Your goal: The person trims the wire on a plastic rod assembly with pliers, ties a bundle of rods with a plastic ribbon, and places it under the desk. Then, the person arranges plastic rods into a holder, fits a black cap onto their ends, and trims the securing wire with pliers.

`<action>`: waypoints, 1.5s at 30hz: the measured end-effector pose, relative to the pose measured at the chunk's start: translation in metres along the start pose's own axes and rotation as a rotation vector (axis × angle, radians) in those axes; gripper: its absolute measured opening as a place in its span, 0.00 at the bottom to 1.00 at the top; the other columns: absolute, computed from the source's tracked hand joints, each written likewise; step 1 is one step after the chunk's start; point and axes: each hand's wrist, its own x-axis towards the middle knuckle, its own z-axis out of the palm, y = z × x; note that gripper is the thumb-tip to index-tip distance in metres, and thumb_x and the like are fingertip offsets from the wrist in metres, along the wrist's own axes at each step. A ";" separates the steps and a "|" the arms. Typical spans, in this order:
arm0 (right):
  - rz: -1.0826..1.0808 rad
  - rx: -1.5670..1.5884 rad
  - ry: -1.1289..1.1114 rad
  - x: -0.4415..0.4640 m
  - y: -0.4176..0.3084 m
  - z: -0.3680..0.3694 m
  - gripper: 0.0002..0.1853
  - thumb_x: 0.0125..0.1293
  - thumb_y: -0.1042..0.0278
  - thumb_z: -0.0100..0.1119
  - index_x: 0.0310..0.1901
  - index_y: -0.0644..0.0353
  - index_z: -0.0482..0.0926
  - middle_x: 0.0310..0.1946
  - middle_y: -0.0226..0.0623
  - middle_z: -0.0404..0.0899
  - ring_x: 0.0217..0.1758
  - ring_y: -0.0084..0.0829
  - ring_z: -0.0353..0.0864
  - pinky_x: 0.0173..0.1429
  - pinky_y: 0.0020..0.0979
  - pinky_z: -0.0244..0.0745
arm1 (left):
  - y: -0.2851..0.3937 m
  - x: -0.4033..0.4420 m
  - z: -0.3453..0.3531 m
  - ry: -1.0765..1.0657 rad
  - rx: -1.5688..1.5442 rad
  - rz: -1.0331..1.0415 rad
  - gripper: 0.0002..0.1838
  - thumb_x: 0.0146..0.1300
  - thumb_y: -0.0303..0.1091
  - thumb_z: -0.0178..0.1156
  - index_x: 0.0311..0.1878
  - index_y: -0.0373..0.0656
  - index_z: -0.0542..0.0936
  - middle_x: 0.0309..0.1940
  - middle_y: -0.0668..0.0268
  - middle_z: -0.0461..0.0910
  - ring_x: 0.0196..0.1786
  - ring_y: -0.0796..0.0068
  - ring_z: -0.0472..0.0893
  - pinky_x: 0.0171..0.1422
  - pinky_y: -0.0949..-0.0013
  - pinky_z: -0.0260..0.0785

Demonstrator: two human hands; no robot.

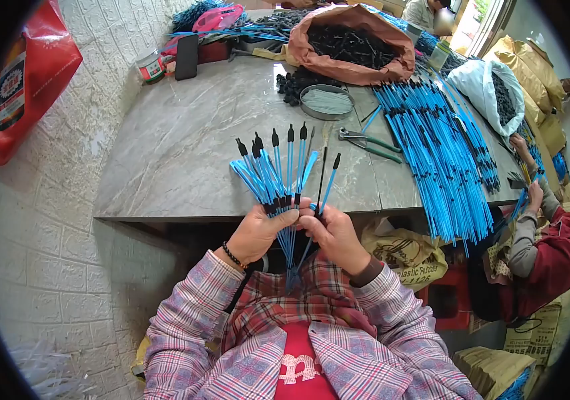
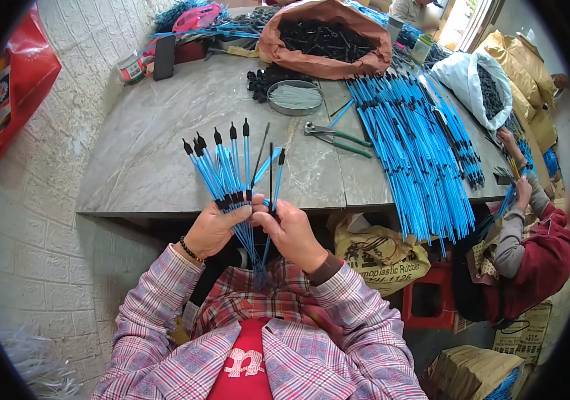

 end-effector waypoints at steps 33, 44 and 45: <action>0.175 0.457 -0.022 -0.002 -0.027 0.029 0.13 0.75 0.61 0.49 0.47 0.64 0.75 0.31 0.33 0.80 0.29 0.20 0.78 0.35 0.22 0.75 | 0.079 0.005 0.001 -0.155 -0.151 0.078 0.23 0.72 0.30 0.51 0.67 0.31 0.64 0.59 0.48 0.74 0.63 0.56 0.75 0.67 0.55 0.70; -0.021 0.477 0.409 0.037 -0.071 -0.037 0.10 0.73 0.61 0.52 0.36 0.58 0.73 0.20 0.27 0.71 0.20 0.20 0.71 0.27 0.23 0.71 | 0.106 -0.010 -0.016 -0.193 -0.040 0.078 0.24 0.75 0.36 0.45 0.67 0.28 0.63 0.60 0.47 0.74 0.64 0.53 0.74 0.68 0.52 0.69; -0.091 0.589 0.470 0.040 -0.079 -0.040 0.11 0.73 0.60 0.51 0.35 0.57 0.73 0.20 0.26 0.69 0.19 0.19 0.69 0.26 0.23 0.70 | 0.107 -0.012 -0.012 -0.165 -0.100 0.158 0.24 0.75 0.36 0.45 0.67 0.28 0.64 0.59 0.48 0.75 0.63 0.53 0.75 0.67 0.53 0.69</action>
